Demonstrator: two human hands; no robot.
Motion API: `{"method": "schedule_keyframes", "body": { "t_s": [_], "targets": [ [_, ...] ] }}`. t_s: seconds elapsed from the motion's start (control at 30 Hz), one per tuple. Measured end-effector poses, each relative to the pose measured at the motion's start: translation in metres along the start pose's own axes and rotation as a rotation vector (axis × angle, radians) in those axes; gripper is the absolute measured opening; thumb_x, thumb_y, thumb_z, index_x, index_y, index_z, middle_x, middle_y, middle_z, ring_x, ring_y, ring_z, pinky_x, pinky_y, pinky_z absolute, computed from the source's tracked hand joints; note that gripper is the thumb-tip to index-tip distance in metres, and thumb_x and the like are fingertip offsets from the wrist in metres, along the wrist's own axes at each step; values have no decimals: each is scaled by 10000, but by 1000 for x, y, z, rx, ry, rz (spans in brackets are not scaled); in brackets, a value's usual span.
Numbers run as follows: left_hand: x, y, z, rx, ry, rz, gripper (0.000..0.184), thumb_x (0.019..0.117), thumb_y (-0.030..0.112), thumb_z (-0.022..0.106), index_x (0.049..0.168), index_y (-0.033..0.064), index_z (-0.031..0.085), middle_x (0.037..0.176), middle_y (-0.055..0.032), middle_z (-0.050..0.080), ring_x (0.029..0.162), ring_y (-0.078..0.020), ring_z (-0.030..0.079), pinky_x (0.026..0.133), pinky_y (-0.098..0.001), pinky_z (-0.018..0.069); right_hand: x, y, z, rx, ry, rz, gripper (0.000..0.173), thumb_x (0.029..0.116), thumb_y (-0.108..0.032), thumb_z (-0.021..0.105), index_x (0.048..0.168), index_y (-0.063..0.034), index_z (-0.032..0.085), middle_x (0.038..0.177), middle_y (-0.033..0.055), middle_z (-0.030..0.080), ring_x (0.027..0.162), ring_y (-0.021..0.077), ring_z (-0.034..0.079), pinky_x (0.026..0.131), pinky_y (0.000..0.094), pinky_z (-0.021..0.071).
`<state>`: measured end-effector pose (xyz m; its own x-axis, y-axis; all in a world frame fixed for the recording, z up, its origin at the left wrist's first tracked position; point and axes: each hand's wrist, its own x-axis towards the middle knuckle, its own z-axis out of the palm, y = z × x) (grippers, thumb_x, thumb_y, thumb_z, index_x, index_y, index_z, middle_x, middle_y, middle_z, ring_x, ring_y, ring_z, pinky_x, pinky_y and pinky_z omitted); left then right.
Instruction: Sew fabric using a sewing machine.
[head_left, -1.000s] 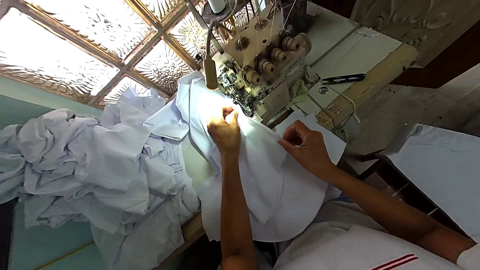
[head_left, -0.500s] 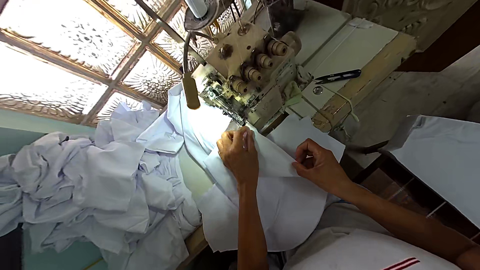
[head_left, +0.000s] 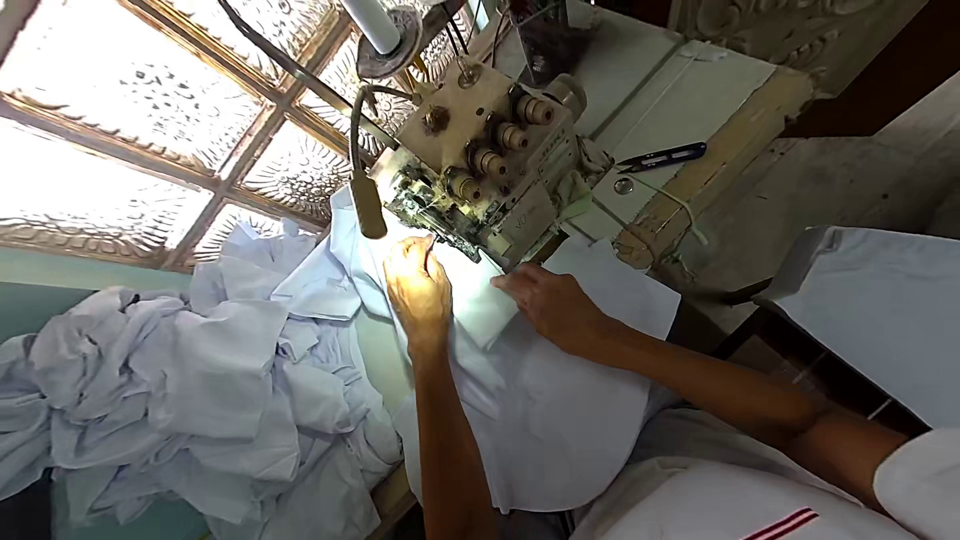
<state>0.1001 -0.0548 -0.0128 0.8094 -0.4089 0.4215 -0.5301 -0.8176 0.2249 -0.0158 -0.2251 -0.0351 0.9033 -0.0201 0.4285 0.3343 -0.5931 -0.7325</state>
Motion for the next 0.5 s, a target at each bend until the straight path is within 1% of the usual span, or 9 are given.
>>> {"method": "schedule_keyframes", "body": {
  "t_s": [0.1, 0.13, 0.17, 0.23, 0.3, 0.33, 0.4, 0.43, 0.5],
  "targets": [
    [30, -13, 8, 35, 40, -33, 292, 1017, 49, 474, 1077, -89, 725, 1163, -295, 680, 1150, -464, 621, 1013, -561, 446, 11, -2, 10, -145, 39, -47, 304, 895, 77, 664, 1183, 13, 739, 912, 205, 633, 632, 299, 650, 530, 384, 550],
    [38, -17, 8, 72, 16, -58, 295, 1018, 56, 468, 1054, -101, 715, 1138, -307, 673, 1143, -472, 617, 1004, -575, 445, 14, -2, 13, -202, 72, -69, 283, 881, 74, 673, 1147, 16, 749, 898, 202, 638, 616, 296, 649, 509, 380, 542],
    [45, -19, 7, 108, -18, -91, 296, 1020, 59, 462, 1050, -113, 700, 1146, -327, 659, 1157, -489, 608, 1002, -598, 442, 17, -1, 16, -263, 106, -91, 254, 870, 64, 683, 1107, 16, 757, 886, 199, 646, 600, 295, 648, 492, 378, 533],
    [56, -24, 6, 161, -77, -169, 293, 1030, 64, 464, 1065, -140, 672, 1179, -360, 628, 1192, -516, 583, 1013, -616, 434, 20, 0, 19, -381, 158, -134, 229, 847, 41, 698, 1063, 2, 767, 843, 181, 656, 575, 287, 640, 488, 375, 517],
    [65, -35, 10, 179, -57, -221, 297, 1028, 91, 487, 1092, -144, 657, 1200, -361, 620, 1201, -508, 582, 1012, -608, 440, 22, 1, 20, -466, 188, -165, 235, 826, 33, 712, 1049, -11, 770, 795, 168, 651, 558, 281, 633, 496, 379, 508],
    [69, -41, 11, 174, -38, -243, 306, 1025, 110, 502, 1154, -127, 646, 1234, -354, 615, 1217, -502, 581, 1014, -617, 443, 22, 2, 20, -492, 193, -173, 238, 821, 33, 716, 1047, -17, 771, 784, 161, 648, 553, 276, 630, 504, 378, 510],
    [76, -52, 11, 142, -23, -265, 375, 998, 108, 532, 1310, -94, 585, 1307, -343, 585, 1255, -501, 554, 1026, -647, 422, 19, 3, 18, -507, 195, -194, 214, 822, 27, 714, 1021, -25, 771, 781, 151, 653, 557, 268, 628, 521, 375, 512],
    [79, -59, 12, 146, -8, -249, 385, 990, 109, 539, 1320, -85, 581, 1314, -334, 589, 1263, -500, 548, 1025, -653, 416, 17, 4, 15, -494, 195, -204, 191, 825, 19, 710, 999, -30, 773, 782, 143, 659, 569, 264, 635, 533, 374, 520],
    [85, -69, 12, 175, 9, -225, 339, 1008, 122, 534, 1256, -95, 618, 1298, -327, 597, 1260, -510, 536, 1030, -661, 402, 9, 7, 7, -437, 192, -197, 112, 838, 13, 699, 924, -28, 758, 783, 140, 670, 599, 275, 657, 558, 395, 538]
  ]
}}
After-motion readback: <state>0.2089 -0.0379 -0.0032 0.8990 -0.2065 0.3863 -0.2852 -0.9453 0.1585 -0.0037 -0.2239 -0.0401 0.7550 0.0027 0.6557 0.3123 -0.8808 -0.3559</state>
